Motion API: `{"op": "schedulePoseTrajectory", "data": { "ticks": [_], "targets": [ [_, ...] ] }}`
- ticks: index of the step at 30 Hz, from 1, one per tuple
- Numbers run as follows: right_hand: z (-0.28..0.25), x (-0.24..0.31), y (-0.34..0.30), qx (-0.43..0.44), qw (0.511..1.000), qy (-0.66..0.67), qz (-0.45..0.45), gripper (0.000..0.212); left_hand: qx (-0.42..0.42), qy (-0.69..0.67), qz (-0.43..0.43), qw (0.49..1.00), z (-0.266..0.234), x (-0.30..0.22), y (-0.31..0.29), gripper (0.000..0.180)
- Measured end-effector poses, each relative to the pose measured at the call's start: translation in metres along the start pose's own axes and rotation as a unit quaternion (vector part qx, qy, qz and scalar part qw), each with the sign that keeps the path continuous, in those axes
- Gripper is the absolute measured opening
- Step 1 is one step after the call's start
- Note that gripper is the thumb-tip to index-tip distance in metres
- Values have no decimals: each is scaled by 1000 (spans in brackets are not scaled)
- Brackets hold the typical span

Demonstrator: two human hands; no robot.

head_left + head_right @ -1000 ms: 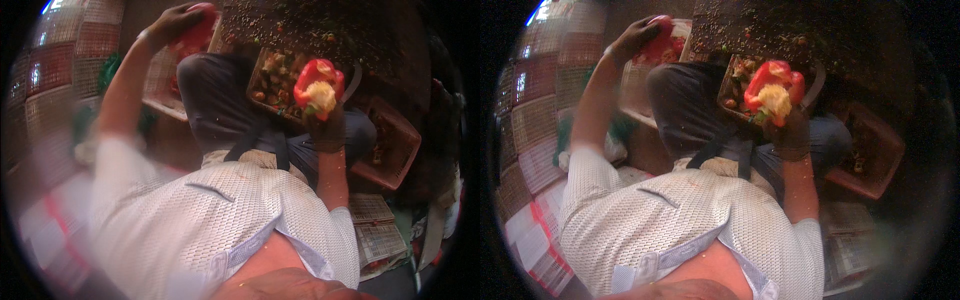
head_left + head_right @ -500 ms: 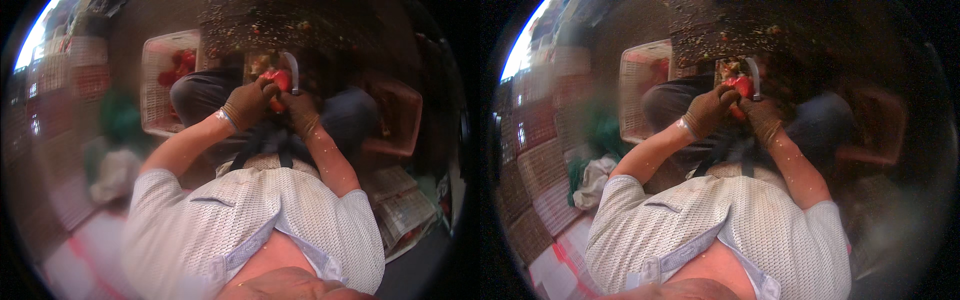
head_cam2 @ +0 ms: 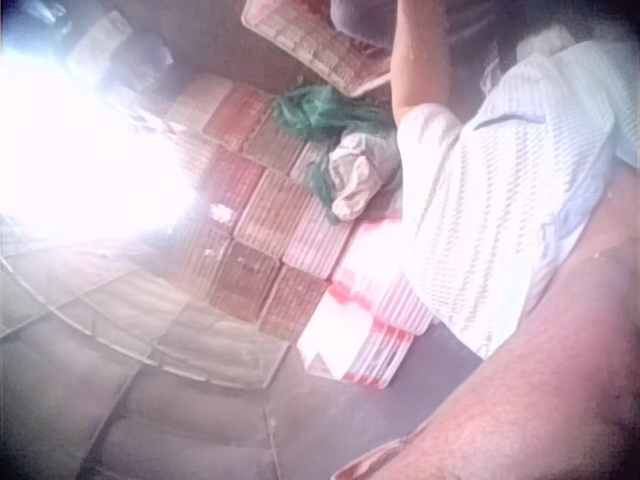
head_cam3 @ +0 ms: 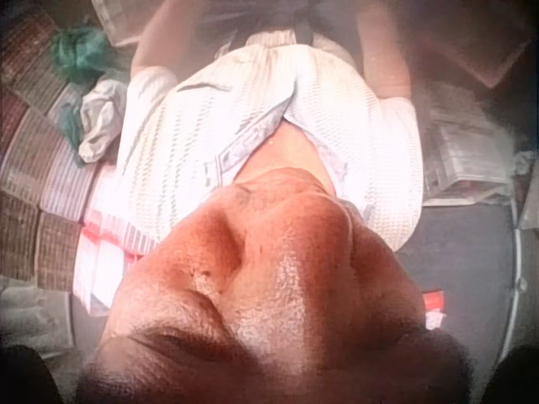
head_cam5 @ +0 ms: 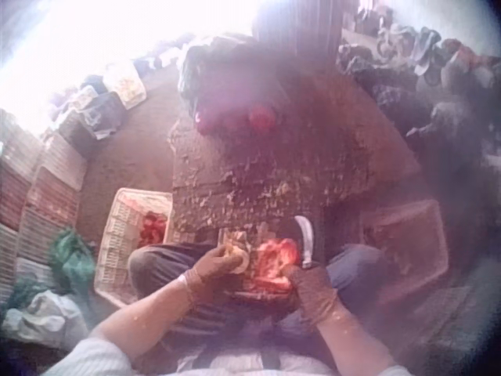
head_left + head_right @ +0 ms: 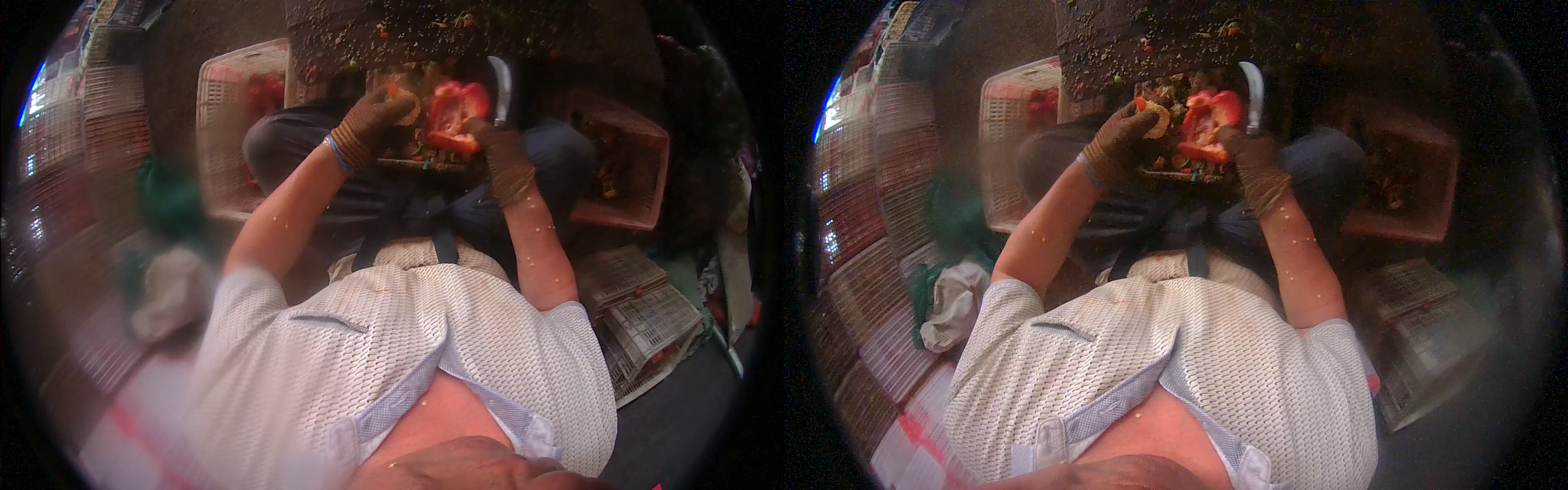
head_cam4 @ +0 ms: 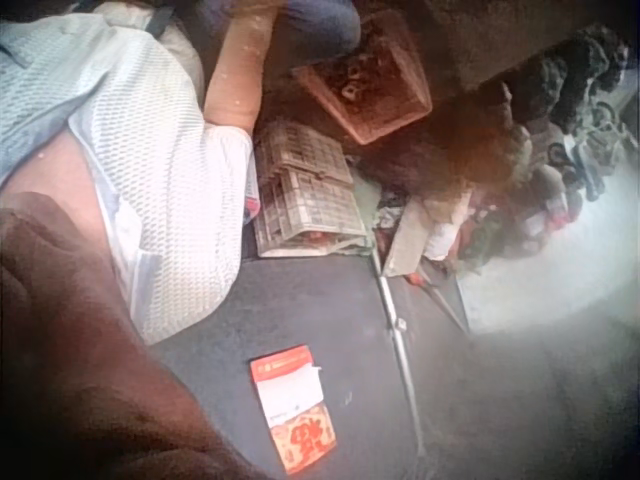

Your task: The person takes red peppers one by one from a mesh bag, cuts them with a knife, removes the cores and seeds, and places the core-removed peppers and seeds into separate containers.

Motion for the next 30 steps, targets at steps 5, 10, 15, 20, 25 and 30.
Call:
{"op": "schedulePoseTrajectory", "data": {
  "ticks": [5,10,15,20,25,30],
  "targets": [
    [-27,43,-25,18,992,62,108,30,-61,540,375,751,11,-4,-3,85],
    [-18,-6,-4,11,997,63,-45,45,22,612,426,666,58,-4,-17,58],
    [68,71,-36,228,957,177,26,40,-80,592,488,636,18,-34,-74,38],
    [98,72,-17,338,926,44,-162,32,-365,629,424,540,-85,-50,-166,42],
    [81,71,-3,301,951,54,44,34,-469,748,240,403,-135,-99,-175,73],
    [51,37,22,155,980,116,39,25,-360,653,310,590,-137,-197,-30,92]
  ]
}}
Point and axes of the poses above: each hand's wrist, its own y-axis towards the middle knuckle, its own z-axis out of the palm, x = y × z, the point moved 1 cm from there along y, towards the middle knuckle, and after that the axes turned 1 degree about z, right-handed, at the moved point
